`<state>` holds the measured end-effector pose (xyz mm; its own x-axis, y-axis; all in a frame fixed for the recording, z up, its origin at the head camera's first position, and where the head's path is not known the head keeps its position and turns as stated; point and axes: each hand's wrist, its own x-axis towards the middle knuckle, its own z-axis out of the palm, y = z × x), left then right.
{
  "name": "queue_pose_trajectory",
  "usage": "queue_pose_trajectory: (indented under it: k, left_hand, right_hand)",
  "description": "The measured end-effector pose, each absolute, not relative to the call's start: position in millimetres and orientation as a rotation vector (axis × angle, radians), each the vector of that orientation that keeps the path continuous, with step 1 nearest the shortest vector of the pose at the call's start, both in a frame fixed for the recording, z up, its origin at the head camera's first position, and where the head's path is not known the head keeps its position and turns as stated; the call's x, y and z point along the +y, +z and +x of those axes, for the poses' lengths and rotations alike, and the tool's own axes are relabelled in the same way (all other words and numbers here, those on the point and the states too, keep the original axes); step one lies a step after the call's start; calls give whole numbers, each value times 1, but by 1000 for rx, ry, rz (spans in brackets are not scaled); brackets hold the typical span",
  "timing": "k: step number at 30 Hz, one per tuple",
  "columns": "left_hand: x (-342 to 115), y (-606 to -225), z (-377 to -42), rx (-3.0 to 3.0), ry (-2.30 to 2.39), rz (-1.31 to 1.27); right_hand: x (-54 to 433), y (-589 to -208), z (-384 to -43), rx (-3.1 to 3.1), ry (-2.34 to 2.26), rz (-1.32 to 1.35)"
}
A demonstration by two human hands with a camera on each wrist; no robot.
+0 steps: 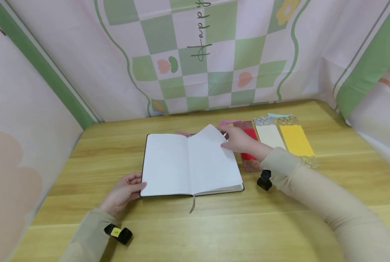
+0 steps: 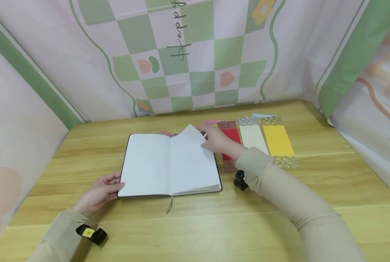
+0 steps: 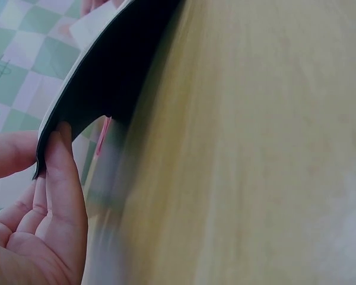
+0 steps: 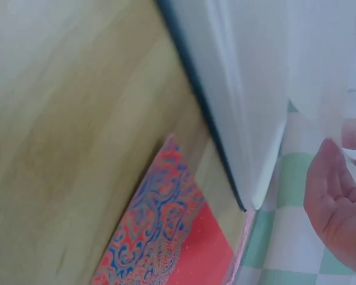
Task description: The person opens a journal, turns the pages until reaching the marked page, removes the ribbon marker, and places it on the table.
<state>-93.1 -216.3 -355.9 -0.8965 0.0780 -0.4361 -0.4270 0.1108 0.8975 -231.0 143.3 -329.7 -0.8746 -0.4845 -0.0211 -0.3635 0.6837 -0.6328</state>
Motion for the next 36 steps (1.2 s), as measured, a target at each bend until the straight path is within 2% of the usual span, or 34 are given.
queue_pose_trajectory:
  k: [10, 19, 22, 30, 36]
  left_hand:
    - [-216, -356, -92, 2024, 1837, -334]
    - [-216, -357, -92, 2023, 1845, -352]
    - [-216, -357, -92, 2021, 1850, -352]
    - [-216, -356, -93, 2017, 1844, -360]
    - [-216, -356, -92, 2008, 1859, -333]
  right_hand:
    - [137, -314, -218, 2329, -1431, -381]
    - [118, -308, -202, 2076, -1622, -409]
    - [111, -311, -198, 2106, -1535, -537]
    - [91, -325, -184, 2394, -908, -933]
    - [80, -332, -179, 2423, -612, -988]
